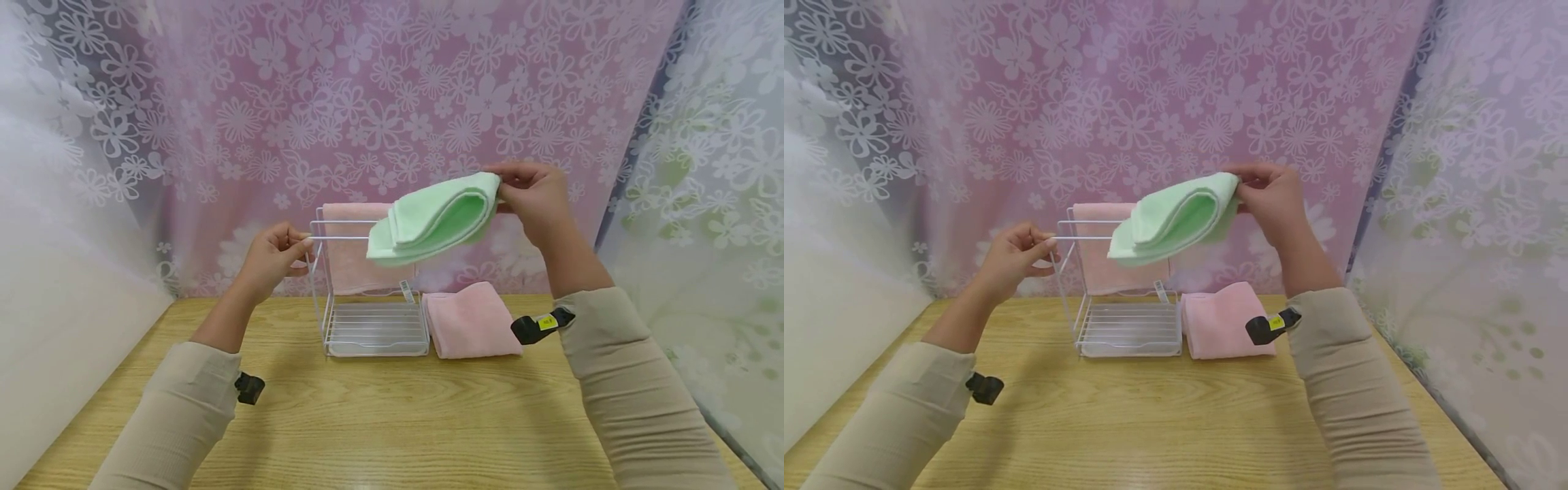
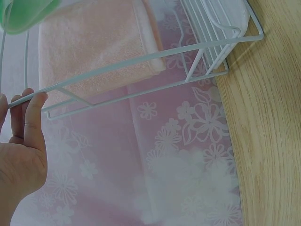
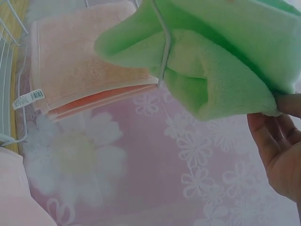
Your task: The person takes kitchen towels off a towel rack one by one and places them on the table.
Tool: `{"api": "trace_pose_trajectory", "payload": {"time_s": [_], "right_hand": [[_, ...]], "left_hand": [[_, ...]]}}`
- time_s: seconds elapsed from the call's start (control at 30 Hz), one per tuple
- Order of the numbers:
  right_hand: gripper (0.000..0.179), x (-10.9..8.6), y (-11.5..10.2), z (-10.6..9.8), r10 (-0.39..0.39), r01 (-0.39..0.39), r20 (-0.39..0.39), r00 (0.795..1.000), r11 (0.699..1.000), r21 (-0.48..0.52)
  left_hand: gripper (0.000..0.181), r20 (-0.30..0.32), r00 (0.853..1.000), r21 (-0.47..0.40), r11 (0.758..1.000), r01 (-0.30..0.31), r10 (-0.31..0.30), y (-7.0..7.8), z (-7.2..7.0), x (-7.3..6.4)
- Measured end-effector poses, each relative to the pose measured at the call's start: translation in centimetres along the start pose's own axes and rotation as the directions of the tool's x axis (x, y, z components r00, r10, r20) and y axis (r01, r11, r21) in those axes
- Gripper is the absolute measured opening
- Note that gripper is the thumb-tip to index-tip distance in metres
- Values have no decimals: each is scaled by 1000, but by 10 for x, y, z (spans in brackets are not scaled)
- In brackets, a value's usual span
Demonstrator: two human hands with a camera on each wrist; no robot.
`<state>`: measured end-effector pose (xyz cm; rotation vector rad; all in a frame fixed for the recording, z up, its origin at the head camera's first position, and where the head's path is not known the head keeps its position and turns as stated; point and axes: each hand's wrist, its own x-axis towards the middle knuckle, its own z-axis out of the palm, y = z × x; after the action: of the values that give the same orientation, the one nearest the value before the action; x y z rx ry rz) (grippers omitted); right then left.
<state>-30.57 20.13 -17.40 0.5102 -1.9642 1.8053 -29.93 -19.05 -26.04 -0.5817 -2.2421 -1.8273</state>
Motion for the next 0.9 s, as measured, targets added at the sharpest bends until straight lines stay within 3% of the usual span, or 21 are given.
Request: {"api": "trace_pose_trajectory", "payload": {"time_s": [0.23, 0.43, 0.67, 0.9], "right_hand": [[11, -1, 0, -9, 48, -45, -66, 997, 998, 48], [12, -3, 1, -15, 14, 12, -119, 993, 977, 212], [9, -7, -2, -16, -27, 90, -173, 984, 924, 371], [10, -9, -5, -21, -77, 182, -221, 972, 843, 506]], "left_hand": [[16, -2, 1000, 3, 1000, 3, -3, 0, 0, 0], [16, -2, 1000, 0, 1000, -1, 1, 0, 1, 0], [15, -6, 1000, -10, 1000, 7, -7, 0, 0, 0], [16, -3, 1000, -19, 1000, -1, 1, 0, 0, -1]]}}
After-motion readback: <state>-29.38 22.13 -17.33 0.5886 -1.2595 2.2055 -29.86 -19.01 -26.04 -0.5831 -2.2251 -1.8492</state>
